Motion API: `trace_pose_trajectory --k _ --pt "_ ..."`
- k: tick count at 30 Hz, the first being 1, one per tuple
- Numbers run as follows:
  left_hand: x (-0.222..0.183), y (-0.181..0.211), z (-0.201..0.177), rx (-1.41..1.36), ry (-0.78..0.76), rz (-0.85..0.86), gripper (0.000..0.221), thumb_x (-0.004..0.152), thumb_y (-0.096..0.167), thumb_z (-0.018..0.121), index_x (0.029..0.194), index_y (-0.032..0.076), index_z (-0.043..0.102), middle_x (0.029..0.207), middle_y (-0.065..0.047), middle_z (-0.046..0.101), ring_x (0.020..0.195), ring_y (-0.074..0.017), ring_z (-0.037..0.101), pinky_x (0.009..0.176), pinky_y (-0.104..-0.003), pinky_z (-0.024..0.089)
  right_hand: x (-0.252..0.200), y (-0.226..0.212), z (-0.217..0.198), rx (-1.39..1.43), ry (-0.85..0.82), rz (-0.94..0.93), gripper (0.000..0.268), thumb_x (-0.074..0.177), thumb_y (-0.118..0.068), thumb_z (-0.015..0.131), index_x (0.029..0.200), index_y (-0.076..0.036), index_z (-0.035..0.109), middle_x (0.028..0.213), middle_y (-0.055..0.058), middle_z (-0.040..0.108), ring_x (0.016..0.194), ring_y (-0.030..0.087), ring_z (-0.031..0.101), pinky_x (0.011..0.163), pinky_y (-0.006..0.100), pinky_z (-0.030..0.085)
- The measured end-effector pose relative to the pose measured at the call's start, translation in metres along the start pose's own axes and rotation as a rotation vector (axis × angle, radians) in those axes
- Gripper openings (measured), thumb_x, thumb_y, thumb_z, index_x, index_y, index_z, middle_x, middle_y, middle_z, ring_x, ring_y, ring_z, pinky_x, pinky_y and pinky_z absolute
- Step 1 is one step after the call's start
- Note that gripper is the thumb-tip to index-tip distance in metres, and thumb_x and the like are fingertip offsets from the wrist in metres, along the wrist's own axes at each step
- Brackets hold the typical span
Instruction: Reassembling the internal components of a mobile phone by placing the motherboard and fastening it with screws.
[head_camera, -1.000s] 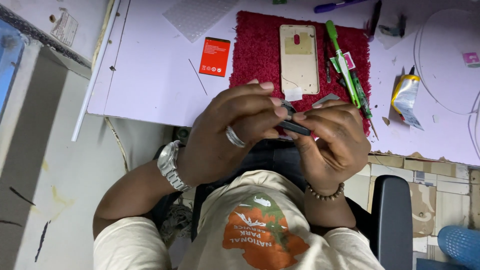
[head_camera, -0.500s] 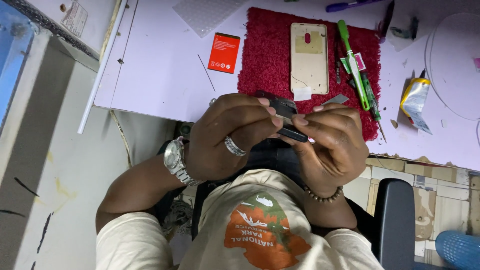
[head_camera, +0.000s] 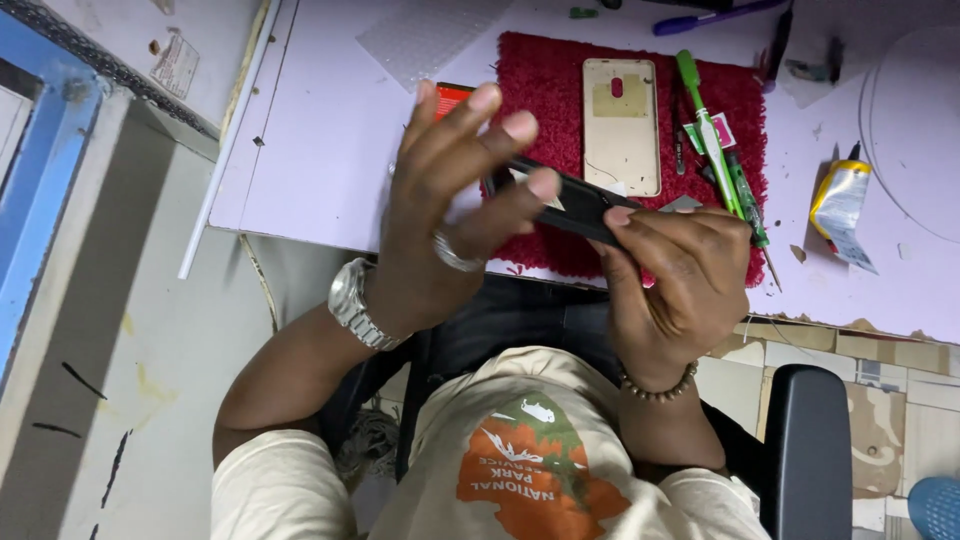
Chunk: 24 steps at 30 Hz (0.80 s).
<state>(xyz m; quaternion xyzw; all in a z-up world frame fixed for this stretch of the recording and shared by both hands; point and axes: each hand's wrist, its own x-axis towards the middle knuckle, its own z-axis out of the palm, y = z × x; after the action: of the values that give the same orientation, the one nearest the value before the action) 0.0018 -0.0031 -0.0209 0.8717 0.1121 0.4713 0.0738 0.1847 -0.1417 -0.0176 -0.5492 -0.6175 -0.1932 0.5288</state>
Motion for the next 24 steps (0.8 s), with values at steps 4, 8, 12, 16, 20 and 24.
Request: trace_pose_trajectory --k 4,8,12,16,20,24 --pt "0.019 0.021 -0.006 0.428 -0.017 0.28 0.038 0.122 0.02 0.081 0.149 0.017 0.054 0.148 -0.003 0.068 0.137 -0.035 0.07 0.123 -0.064 0.033 0.006 -0.005 -0.003 -0.034 -0.065 -0.025 0.005 0.103 -0.002 0.078 0.107 0.001 0.078 0.108 0.015 0.078 0.094 0.031 0.063 0.09 0.046 0.046" --pt "0.024 0.025 -0.008 0.339 -0.013 0.289 0.013 0.114 0.014 0.063 0.122 0.009 0.072 0.115 -0.005 0.072 0.117 -0.0268 0.068 0.109 -0.049 0.054 0.01 -0.012 -0.003 -0.059 -0.113 -0.06 0.011 0.106 -0.009 0.071 0.105 -0.002 0.079 0.105 0.012 0.079 0.089 0.028 0.061 0.091 0.045 0.043" --pt "0.021 0.017 -0.007 0.214 -0.013 0.254 0.014 0.108 0.002 0.063 0.114 0.008 0.074 0.107 -0.005 0.071 0.096 -0.0247 0.068 0.098 -0.045 0.061 0.008 -0.008 -0.004 -0.054 -0.201 -0.024 0.014 0.108 -0.01 0.075 0.119 -0.003 0.071 0.118 0.011 0.076 0.101 0.033 0.06 0.1 0.047 0.047" --pt "0.02 0.011 -0.01 0.173 0.041 0.24 0.01 0.103 0.001 0.081 0.107 0.006 0.073 0.102 -0.008 0.072 0.095 -0.0248 0.065 0.097 -0.046 0.061 -0.015 0.024 -0.001 -0.151 -0.135 -0.023 0.075 0.095 -0.045 0.094 0.147 -0.006 0.057 0.134 0.015 0.062 0.123 0.033 0.059 0.109 0.046 0.052" --pt "0.022 0.01 -0.018 0.143 0.044 0.283 0.016 0.103 -0.005 0.078 0.114 0.004 0.072 0.105 -0.009 0.074 0.1 -0.027 0.066 0.097 -0.048 0.061 -0.009 0.025 -0.003 -0.078 -0.057 -0.04 0.037 0.109 -0.014 0.078 0.14 -0.006 0.06 0.129 0.015 0.061 0.12 0.035 0.061 0.111 0.053 0.052" --pt "0.025 0.013 -0.019 0.144 0.059 0.286 0.017 0.1 -0.004 0.084 0.109 0.004 0.072 0.101 -0.008 0.074 0.098 -0.0268 0.067 0.095 -0.047 0.061 -0.004 0.019 -0.001 -0.04 0.051 -0.138 0.016 0.109 -0.009 0.073 0.124 -0.01 0.069 0.117 0.013 0.069 0.108 0.034 0.065 0.106 0.054 0.053"
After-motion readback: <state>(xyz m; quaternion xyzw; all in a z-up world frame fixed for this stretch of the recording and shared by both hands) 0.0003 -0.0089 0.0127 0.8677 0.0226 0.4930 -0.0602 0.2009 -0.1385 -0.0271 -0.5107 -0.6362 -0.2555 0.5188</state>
